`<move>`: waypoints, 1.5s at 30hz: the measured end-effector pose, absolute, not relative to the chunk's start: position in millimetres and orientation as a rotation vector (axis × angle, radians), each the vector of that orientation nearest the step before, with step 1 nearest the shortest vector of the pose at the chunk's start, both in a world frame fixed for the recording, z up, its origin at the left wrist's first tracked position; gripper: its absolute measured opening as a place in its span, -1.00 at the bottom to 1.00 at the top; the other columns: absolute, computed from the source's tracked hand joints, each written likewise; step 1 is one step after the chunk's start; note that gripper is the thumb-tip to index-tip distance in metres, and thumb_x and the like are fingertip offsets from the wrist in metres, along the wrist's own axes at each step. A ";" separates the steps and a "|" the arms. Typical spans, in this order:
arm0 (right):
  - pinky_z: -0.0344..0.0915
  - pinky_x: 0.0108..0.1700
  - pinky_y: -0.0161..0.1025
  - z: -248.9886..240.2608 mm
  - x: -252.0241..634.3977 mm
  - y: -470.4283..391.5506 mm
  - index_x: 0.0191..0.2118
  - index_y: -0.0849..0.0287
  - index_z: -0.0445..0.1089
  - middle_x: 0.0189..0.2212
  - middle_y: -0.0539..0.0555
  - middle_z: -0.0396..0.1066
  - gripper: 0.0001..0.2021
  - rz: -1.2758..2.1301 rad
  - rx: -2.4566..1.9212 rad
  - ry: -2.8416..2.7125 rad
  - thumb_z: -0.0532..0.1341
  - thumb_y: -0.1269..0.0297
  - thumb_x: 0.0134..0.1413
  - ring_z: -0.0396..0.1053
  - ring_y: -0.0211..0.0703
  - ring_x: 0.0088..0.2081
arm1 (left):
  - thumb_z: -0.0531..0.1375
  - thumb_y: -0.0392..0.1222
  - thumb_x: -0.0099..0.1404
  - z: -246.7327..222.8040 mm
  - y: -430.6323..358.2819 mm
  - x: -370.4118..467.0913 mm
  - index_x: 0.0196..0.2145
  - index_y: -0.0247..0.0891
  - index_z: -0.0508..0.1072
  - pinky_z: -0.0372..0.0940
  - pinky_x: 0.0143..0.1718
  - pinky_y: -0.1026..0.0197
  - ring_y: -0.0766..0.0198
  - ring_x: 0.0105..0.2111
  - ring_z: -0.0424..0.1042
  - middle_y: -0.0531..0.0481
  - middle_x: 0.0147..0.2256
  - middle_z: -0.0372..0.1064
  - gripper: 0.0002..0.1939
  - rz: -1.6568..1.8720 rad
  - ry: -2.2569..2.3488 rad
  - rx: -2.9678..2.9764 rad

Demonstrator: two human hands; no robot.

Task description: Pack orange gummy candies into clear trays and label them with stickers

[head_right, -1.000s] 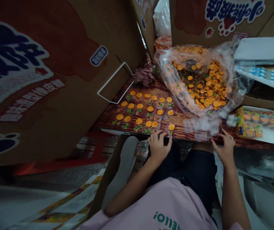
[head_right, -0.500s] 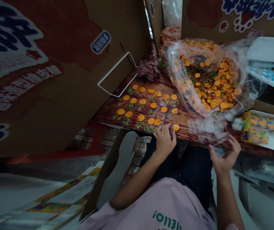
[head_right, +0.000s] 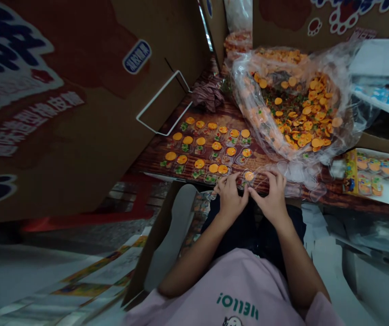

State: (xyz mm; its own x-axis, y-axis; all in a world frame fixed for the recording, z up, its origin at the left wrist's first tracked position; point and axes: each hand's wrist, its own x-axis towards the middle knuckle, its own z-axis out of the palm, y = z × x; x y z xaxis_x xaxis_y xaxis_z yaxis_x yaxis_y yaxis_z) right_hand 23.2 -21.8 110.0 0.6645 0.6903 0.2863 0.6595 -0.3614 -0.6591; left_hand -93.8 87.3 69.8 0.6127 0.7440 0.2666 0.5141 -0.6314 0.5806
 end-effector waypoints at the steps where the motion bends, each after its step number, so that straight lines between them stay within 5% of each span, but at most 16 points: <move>1: 0.24 0.24 0.21 110.7 24.2 -24.3 0.15 0.07 0.34 0.12 0.21 0.28 -0.47 0.039 -2.099 -1.040 0.38 -0.03 0.14 0.22 0.17 0.19 | 0.20 -0.14 0.37 71.4 87.1 -91.8 0.17 -0.31 0.36 0.13 0.05 -0.15 -0.19 0.07 0.29 -0.31 0.05 0.47 -0.55 0.687 1.014 2.380; 10: 0.24 0.23 0.19 110.9 22.2 -33.3 0.14 0.06 0.34 0.10 0.21 0.31 -0.45 0.073 -2.121 -1.019 0.37 -0.08 0.13 0.24 0.17 0.16 | 0.16 -0.28 0.31 88.7 86.6 -79.0 0.27 -0.28 0.29 0.16 0.10 -0.19 -0.19 0.13 0.27 -0.29 0.15 0.40 -0.43 0.525 1.095 2.375; 18: 0.20 0.19 0.18 118.3 27.9 -12.4 0.09 0.10 0.38 0.08 0.23 0.32 -0.51 0.027 -2.246 -1.050 0.36 -0.02 0.13 0.22 0.23 0.14 | 0.21 0.06 0.42 67.6 87.9 -98.6 0.30 -0.45 0.23 0.20 0.10 -0.14 -0.17 0.14 0.28 -0.42 0.16 0.39 -0.33 0.679 0.980 2.441; 24: 0.20 0.16 0.18 112.4 26.3 6.6 0.11 0.14 0.41 0.15 0.27 0.32 -0.57 0.157 -2.302 -1.353 0.34 0.15 0.14 0.21 0.28 0.14 | 0.26 -0.01 0.37 58.7 90.9 -110.7 0.38 -0.41 0.13 0.21 0.07 -0.09 -0.12 0.12 0.30 -0.35 0.12 0.43 -0.23 0.660 0.885 2.415; 31: 0.20 0.12 0.16 107.0 21.0 7.4 -0.01 0.11 0.52 0.24 0.23 0.35 -0.74 0.209 -2.327 -1.474 0.28 0.14 0.26 0.22 0.29 0.17 | 0.24 -0.09 0.39 65.0 93.8 -117.5 0.19 -0.26 0.46 0.18 0.12 -0.10 -0.10 0.14 0.32 -0.25 0.20 0.41 -0.55 0.546 0.783 2.585; 35: 0.13 0.17 0.14 104.1 20.1 -6.0 0.11 0.08 0.50 0.33 0.19 0.32 -0.68 0.158 -2.345 -1.608 0.16 0.13 0.40 0.21 0.23 0.25 | 0.13 -0.14 0.49 61.8 84.1 -121.0 0.18 -0.26 0.50 0.16 0.13 -0.07 -0.04 0.18 0.35 -0.21 0.25 0.39 -0.62 0.610 0.746 2.716; 39: 0.02 0.24 0.17 90.6 15.4 -21.7 0.33 0.17 0.31 0.41 0.24 0.20 -0.55 0.071 -2.376 -1.741 -0.02 0.18 0.50 0.13 0.16 0.37 | 0.00 -0.19 0.55 51.1 68.4 -121.5 0.34 -0.41 0.31 0.09 0.22 -0.03 0.07 0.34 0.23 -0.26 0.34 0.25 -0.51 0.563 0.606 2.825; 45: -0.03 0.29 0.20 87.2 13.8 -26.9 0.41 0.36 0.18 0.44 0.38 0.07 -0.42 0.086 -2.443 -1.820 0.01 0.09 0.46 0.08 0.25 0.41 | -0.04 0.00 0.55 47.0 64.7 -121.7 0.44 -0.40 0.12 -0.12 0.40 -0.12 0.04 0.45 0.03 -0.27 0.44 0.00 -0.36 0.395 0.537 2.900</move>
State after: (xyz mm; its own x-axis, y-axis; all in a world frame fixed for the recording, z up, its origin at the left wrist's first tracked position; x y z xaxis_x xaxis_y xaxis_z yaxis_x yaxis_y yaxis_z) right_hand 13.8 -26.9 87.2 0.2866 0.9580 0.0111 0.9527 -0.2838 -0.1091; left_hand -121.7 64.7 47.0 0.9003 0.3713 0.2274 0.3274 -0.9216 0.2085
